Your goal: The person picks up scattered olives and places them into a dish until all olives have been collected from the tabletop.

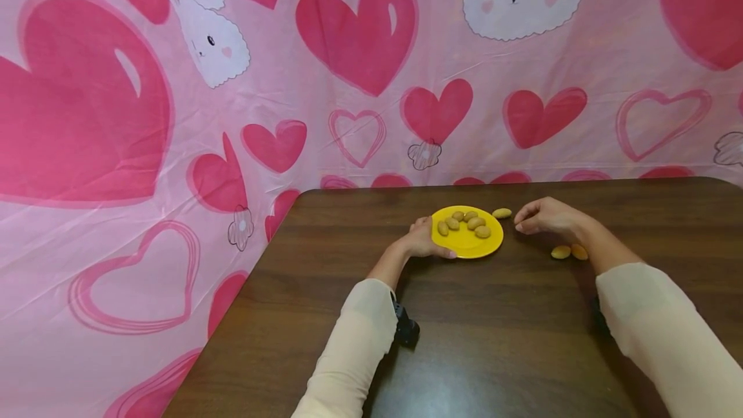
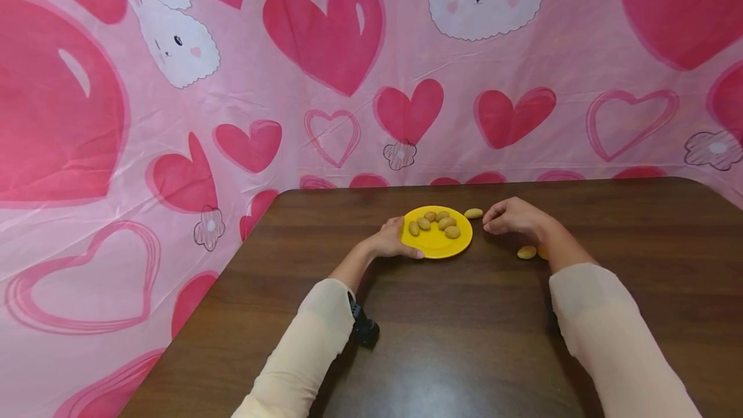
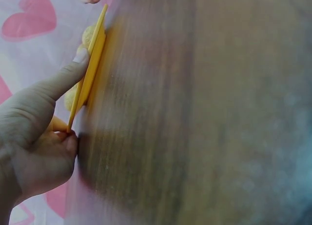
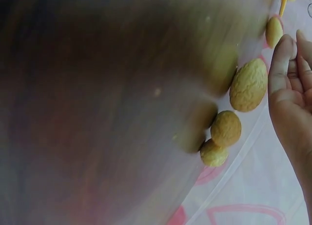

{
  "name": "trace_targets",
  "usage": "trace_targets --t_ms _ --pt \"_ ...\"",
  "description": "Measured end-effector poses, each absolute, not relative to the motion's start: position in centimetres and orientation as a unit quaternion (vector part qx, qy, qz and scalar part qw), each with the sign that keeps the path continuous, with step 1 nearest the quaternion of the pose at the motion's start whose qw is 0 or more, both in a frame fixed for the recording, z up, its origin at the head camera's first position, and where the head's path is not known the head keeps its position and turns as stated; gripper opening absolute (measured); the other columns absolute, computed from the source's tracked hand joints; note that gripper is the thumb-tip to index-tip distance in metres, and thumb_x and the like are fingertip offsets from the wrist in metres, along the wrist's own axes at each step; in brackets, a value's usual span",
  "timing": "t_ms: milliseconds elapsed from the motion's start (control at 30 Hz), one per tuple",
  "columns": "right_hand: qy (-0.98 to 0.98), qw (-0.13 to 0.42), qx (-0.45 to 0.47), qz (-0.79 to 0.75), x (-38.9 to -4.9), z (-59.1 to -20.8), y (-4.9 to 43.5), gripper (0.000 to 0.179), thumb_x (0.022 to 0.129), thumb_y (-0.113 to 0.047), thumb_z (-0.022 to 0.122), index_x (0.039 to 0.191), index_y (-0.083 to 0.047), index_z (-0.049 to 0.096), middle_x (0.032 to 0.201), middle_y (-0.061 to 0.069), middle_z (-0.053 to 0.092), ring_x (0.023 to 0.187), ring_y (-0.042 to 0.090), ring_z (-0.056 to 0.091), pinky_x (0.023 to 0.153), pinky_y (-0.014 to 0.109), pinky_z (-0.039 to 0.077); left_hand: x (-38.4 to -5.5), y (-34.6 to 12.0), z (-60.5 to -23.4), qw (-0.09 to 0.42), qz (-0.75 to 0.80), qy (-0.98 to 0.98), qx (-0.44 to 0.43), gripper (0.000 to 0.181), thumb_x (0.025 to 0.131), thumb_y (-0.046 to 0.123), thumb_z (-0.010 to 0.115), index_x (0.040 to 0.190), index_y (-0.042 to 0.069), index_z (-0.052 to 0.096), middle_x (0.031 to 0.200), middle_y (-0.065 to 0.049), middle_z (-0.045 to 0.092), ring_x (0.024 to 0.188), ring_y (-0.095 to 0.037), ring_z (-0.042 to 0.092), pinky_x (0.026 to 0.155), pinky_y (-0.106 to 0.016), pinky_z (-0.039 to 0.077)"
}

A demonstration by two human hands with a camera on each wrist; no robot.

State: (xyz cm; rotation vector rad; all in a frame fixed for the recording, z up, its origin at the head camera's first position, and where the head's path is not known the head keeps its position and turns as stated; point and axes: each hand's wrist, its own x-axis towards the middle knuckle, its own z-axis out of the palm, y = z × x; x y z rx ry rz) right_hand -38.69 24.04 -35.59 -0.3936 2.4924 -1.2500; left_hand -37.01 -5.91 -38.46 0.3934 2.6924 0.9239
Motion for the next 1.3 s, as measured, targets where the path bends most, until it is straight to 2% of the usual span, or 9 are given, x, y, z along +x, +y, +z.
trace_targets --t_ms 100,233,400,567,833,1033,1200,1300 --pt "0.900 0.115 -0.138 -0.398 -39.3 -35.7 23.3 0.031 0.086 -0.020 0.066 0.105 0.005 0.061 0.093 0.007 0.063 0.088 0.024 0.053 0.080 0.037 0.045 -37.1 -6.2 -38.4 0.132 0.320 0.929 0.130 0.101 0.073 0.042 0.076 0.147 0.007 0.017 0.149 -0.008 0.019 0.129 -0.024 0.024 0.107 -0.041 0.023" --pt "0.928 0.039 -0.126 -0.349 -40.4 -35.8 22.3 0.033 0.086 -0.020 0.065 0.107 0.005 0.062 0.099 0.018 0.062 0.090 0.031 0.050 0.081 0.045 0.043 -37.1 -6.4 -38.5 0.127 0.322 0.929 0.129 0.098 0.072 0.041 0.076 0.146 0.009 0.021 0.147 -0.008 0.022 0.128 -0.024 0.025 0.107 -0.041 0.024" --pt "0.938 0.002 -0.114 -0.327 -42.4 -36.1 21.5 0.039 0.087 -0.018 0.063 0.113 0.010 0.056 0.110 0.029 0.056 0.095 0.039 0.049 0.085 0.050 0.042 -37.2 -6.1 -38.7 0.130 0.317 0.930 0.132 0.102 0.071 0.042 0.076 0.147 0.007 0.017 0.149 -0.007 0.018 0.131 -0.024 0.022 0.108 -0.039 0.023" --pt "0.938 -0.014 -0.119 -0.326 -44.8 -35.9 20.3 0.040 0.087 -0.015 0.063 0.114 0.013 0.054 0.114 0.031 0.054 0.099 0.042 0.047 0.091 0.051 0.037 -37.2 -5.8 -38.6 0.122 0.316 0.931 0.135 0.103 0.071 0.041 0.077 0.147 0.007 0.017 0.149 -0.007 0.019 0.132 -0.024 0.021 0.108 -0.038 0.023" --pt "0.942 -0.022 -0.143 -0.302 -47.7 -35.9 18.2 0.042 0.086 -0.008 0.061 0.118 0.018 0.049 0.115 0.034 0.052 0.102 0.044 0.049 0.092 0.050 0.037 -37.1 -5.4 -38.6 0.121 0.312 0.932 0.137 0.103 0.071 0.042 0.077 0.147 0.007 0.017 0.149 -0.005 0.019 0.132 -0.022 0.021 0.107 -0.035 0.024" --pt "0.942 0.014 -0.155 -0.298 -49.2 -36.4 16.6 0.049 0.087 -0.003 0.058 0.131 0.011 0.041 0.125 0.034 0.044 0.105 0.045 0.044 0.097 0.053 0.034 -37.2 -5.4 -38.5 0.120 0.312 0.933 0.130 0.102 0.072 0.041 0.077 0.147 0.007 0.017 0.149 -0.005 0.019 0.132 -0.021 0.021 0.107 -0.034 0.024" --pt "0.947 -0.005 -0.212 -0.243 -50.0 -36.9 15.7 0.047 0.086 -0.002 0.056 0.130 0.011 0.041 0.119 0.035 0.048 0.102 0.046 0.045 0.096 0.055 0.033 -37.3 -5.5 -38.8 0.125 0.312 0.934 0.122 0.101 0.072 0.042 0.076 0.147 0.008 0.019 0.148 -0.004 0.020 0.131 -0.021 0.022 0.107 -0.034 0.024" --pt "0.951 0.006 -0.209 -0.230 -50.1 -37.0 15.4 0.046 0.086 -0.004 0.055 0.128 0.011 0.042 0.117 0.035 0.050 0.101 0.046 0.046 0.096 0.054 0.033 -37.2 -5.5 -39.0 0.129 0.315 0.933 0.120 0.100 0.072 0.042 0.076 0.147 0.008 0.019 0.148 -0.004 0.021 0.130 -0.021 0.023 0.107 -0.035 0.025"
